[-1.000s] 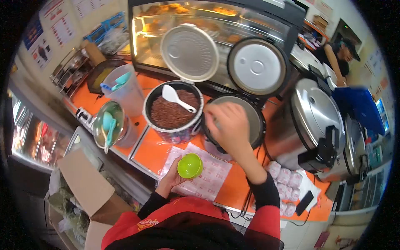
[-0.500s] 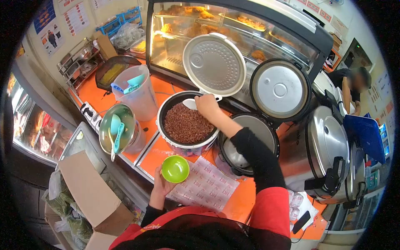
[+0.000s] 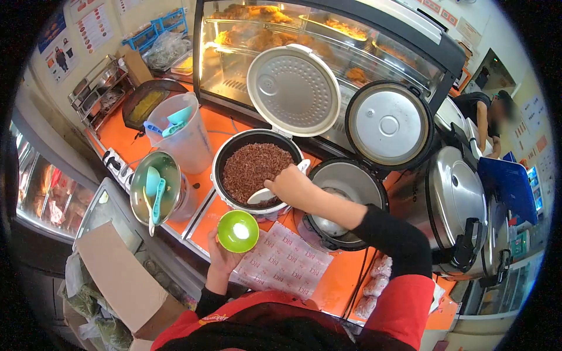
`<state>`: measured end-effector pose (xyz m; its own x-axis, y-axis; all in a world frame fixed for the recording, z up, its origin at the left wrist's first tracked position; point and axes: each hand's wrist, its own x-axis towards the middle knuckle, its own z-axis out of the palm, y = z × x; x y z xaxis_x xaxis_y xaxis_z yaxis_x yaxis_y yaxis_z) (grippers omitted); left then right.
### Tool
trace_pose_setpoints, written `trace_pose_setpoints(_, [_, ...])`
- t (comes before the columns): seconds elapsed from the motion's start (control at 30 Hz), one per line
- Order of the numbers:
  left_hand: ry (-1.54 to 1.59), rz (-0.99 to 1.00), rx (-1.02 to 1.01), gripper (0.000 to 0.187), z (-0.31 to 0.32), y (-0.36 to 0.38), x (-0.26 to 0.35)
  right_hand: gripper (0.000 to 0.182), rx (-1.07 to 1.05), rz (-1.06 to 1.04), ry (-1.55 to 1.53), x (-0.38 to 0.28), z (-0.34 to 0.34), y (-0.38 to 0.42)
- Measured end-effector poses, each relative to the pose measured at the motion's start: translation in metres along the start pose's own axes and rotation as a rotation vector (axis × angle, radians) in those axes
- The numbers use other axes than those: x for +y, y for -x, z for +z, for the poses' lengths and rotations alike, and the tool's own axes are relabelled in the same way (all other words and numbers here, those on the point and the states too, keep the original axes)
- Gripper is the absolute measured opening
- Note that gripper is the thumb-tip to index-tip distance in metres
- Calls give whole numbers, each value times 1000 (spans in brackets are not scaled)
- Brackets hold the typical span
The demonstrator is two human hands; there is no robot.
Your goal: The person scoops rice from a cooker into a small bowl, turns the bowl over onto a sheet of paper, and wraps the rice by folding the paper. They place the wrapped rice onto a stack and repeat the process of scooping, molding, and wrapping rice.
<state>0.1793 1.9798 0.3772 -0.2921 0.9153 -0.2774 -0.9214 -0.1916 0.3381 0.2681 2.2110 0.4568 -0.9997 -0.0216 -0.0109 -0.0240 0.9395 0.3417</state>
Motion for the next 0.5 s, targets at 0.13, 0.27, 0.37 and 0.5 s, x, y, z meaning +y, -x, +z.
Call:
trace_pose_setpoints(0.13, [-14, -3, -25, 66, 9, 7, 4, 17, -8, 153, -157, 29, 33, -19])
trace_pose_setpoints(0.27, [22, -2, -148, 67, -9, 18, 10, 24, -52, 178, -225, 63, 23, -47])
trace_pose_setpoints(0.37, [-141, 21, -20, 68, -22, 15, 5, 17, 52, 350, 24, 76, 22, -85])
trace_pose_setpoints(0.5, [-106, 18, -16, 67, -3, 0, -19, 16, -25, 228, 203, 57, 76, -121])
